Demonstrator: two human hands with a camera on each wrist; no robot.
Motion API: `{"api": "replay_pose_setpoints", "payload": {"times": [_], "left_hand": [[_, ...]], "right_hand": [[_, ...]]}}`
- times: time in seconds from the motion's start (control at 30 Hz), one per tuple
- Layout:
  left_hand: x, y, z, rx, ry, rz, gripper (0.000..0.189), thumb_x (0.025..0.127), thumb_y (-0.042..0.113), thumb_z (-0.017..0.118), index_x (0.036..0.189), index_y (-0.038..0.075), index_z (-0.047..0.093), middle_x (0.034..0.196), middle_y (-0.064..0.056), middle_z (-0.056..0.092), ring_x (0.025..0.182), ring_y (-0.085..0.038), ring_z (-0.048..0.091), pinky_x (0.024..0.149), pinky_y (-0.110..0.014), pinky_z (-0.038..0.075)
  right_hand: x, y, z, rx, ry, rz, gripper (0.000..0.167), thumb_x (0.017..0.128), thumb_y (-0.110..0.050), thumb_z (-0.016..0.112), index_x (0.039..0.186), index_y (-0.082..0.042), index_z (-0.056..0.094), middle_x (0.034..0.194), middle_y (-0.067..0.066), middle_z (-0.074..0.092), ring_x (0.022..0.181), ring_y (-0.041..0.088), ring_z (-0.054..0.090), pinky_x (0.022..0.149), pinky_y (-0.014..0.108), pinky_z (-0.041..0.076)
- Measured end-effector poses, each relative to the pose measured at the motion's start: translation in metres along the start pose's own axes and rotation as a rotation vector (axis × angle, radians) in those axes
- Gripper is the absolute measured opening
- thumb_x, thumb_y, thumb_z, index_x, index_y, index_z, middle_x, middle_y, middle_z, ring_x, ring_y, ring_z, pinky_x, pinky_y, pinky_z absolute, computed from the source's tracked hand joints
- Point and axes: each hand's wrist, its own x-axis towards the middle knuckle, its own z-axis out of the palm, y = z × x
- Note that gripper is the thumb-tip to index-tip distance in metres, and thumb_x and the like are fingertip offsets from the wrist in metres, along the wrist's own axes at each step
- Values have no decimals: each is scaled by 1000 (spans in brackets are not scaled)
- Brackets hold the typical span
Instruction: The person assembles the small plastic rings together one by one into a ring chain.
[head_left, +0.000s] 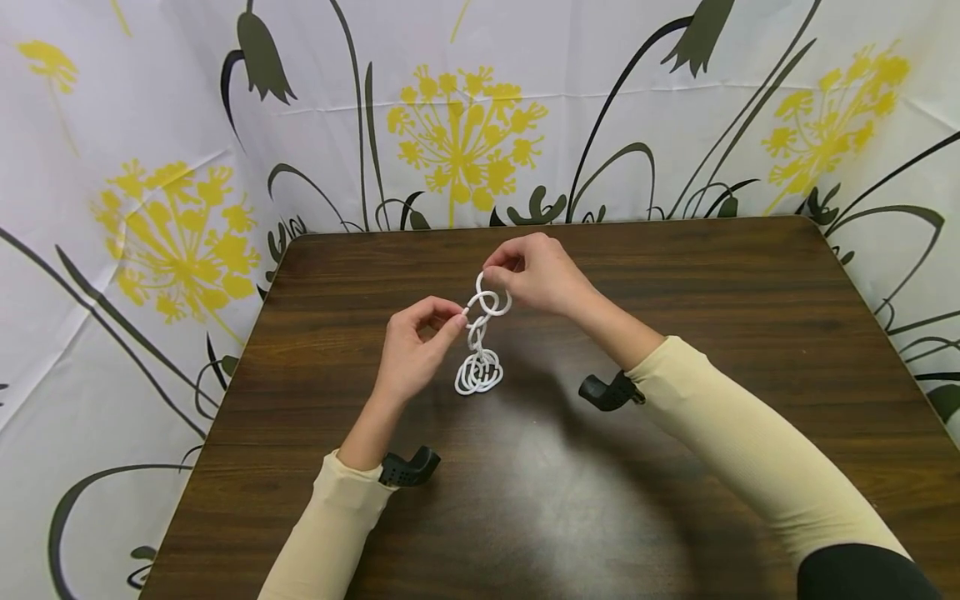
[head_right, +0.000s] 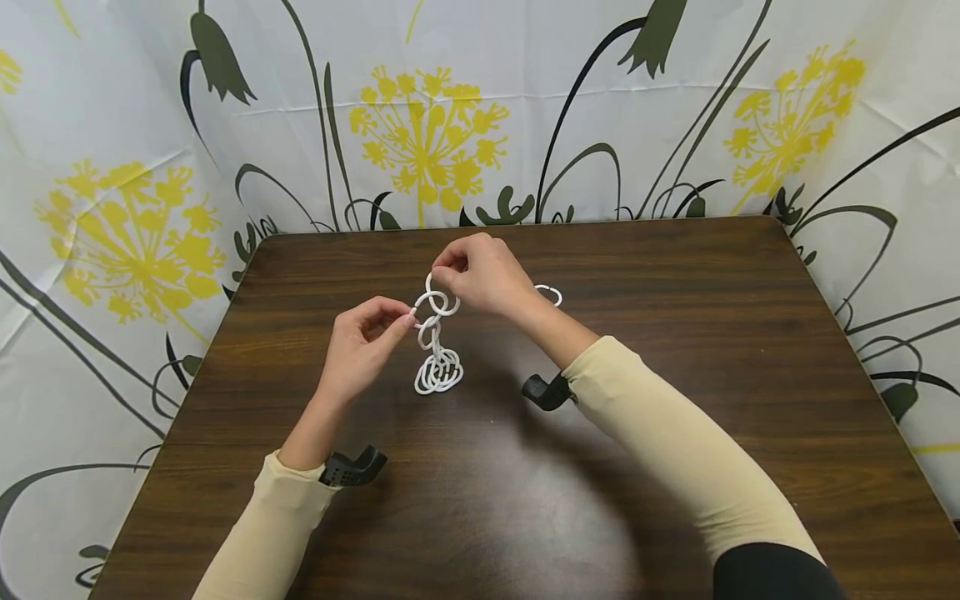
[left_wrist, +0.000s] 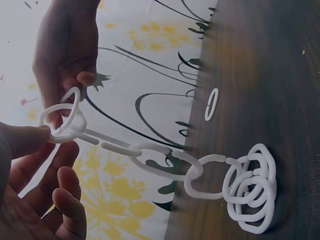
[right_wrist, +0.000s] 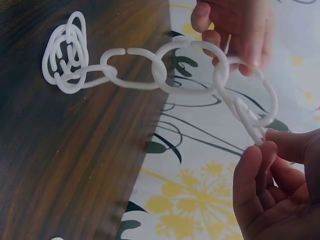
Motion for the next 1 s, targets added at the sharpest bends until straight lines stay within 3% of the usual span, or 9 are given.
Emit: {"api": "replay_pose_setpoints", "payload": {"times": [0.1,0.23,0.47,0.67,0.87,1.0], "left_hand": [[0,-1,0,-3,0,-13,10,90,-4,67,95,-12,67,84,-23,66,70,-23,58,61,-23,46],[-1,-4,0,0,-5,-31,10,90,-3,67,95,-11,67,85,-23,65,71,-20,57,63,-21,46],[1,-23,-1,-39,-4,-22,13,89,1,70,100,-6,69,90,-17,67,72,-23,58,58,-23,46],[9,-38,3,-114,2,5,23,91,7,69,113,-1,69,96,-9,71,76,-18,62,64,-21,50],[12,-35,8,-219,14,3,18,94,5,66,107,-7,68,94,-15,71,73,-15,64,61,-25,52],[12,-36,10,-230,20,-13,14,93,4,66,102,-6,68,95,-19,70,73,-14,65,61,-25,52]], "right_hand": [[-2,3,-2,76,32,-1,12,92,-18,69,96,-7,74,72,4,66,53,19,60,53,29,51],[-3,6,-3,170,70,-9,12,92,-15,69,96,-4,72,74,6,66,58,27,62,55,33,54],[-5,5,-2,345,44,-19,11,92,-9,67,97,1,69,77,11,67,65,29,67,57,38,57],[-7,3,0,386,-12,-35,11,92,-6,67,99,3,67,82,17,68,73,36,68,60,38,58],[-7,7,0,385,-42,-37,10,92,-8,68,98,0,68,83,14,68,78,37,69,62,37,58],[-7,18,-4,397,-84,-34,15,94,-14,67,100,-1,69,88,16,69,82,32,70,65,38,59]]}}
